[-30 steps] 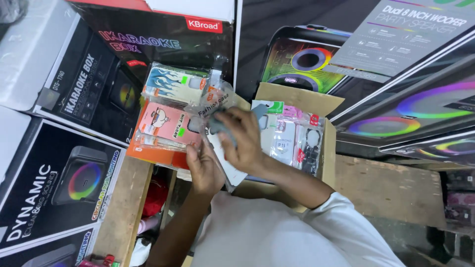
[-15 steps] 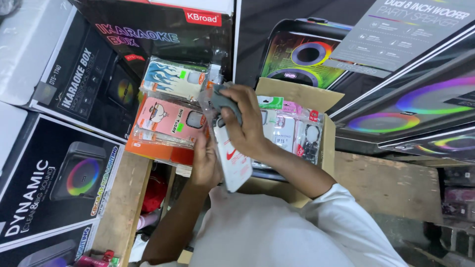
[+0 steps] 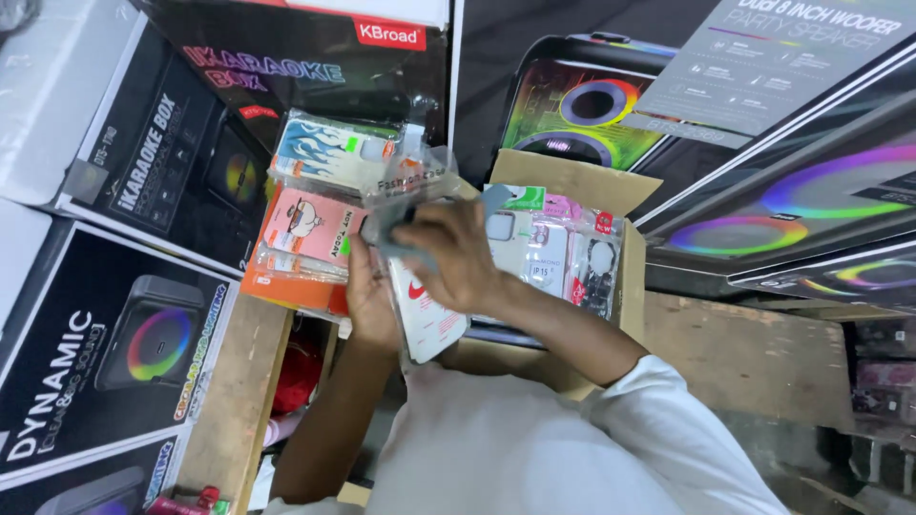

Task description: Clean mobile phone cases with a cloth and organize them in a cardboard box.

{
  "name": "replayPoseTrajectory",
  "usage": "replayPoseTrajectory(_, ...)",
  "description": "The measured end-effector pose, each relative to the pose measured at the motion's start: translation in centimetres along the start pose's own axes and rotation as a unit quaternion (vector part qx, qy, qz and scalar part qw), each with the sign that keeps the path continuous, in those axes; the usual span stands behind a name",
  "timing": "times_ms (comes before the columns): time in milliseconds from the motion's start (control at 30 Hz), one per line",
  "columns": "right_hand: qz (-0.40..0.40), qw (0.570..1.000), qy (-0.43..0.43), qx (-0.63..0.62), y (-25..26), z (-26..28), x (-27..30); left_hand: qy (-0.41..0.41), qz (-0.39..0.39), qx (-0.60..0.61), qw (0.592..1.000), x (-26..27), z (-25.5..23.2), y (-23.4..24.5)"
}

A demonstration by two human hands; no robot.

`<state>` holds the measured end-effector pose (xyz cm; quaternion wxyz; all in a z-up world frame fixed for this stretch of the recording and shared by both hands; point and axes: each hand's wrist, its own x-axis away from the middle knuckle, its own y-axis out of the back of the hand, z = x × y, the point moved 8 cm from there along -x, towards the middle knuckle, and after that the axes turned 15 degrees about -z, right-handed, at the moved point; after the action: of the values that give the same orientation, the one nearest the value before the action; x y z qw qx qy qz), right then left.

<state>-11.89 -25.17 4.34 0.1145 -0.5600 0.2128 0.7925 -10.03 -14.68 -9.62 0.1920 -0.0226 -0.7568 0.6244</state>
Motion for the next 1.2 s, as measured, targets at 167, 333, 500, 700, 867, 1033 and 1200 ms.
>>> replayPoseTrajectory(167,-0.037,0.998,-0.035,-0.025,0.1,-0.4,0.9,-0.017,-0.028,-0.080,0.996,0.7,-0.4,1.3)
replayPoseTrajectory(333,0.024,0.999,0.001,-0.043,-3.1,3.8,7.5,-0.030,-0.001,-0.076,0.997,3.9,-2.2,-6.8)
replayPoseTrajectory(500,0.014,0.991,0.052,-0.119,-6.7,5.6,8.3,0.366,-0.006,0.233,0.901,4.0,1.5,-0.4)
replayPoseTrajectory(700,0.045,0.992,-0.049,-0.110,-7.8,2.1,7.6,-0.008,-0.063,-0.121,0.991,8.6,-4.4,-1.6)
replayPoseTrajectory(867,0.010,0.978,0.106,-0.180,-9.1,11.3,5.8,-0.054,-0.049,-0.061,0.995,8.7,-8.6,2.2)
replayPoseTrajectory(1033,0.002,0.979,0.122,-0.164,-13.3,8.3,3.7,0.058,-0.059,0.060,0.995,8.4,-11.0,10.1)
replayPoseTrajectory(1200,0.139,0.984,0.101,-0.044,-18.0,1.7,-0.2,-0.096,-0.125,-0.098,0.983,8.4,-15.1,9.9)
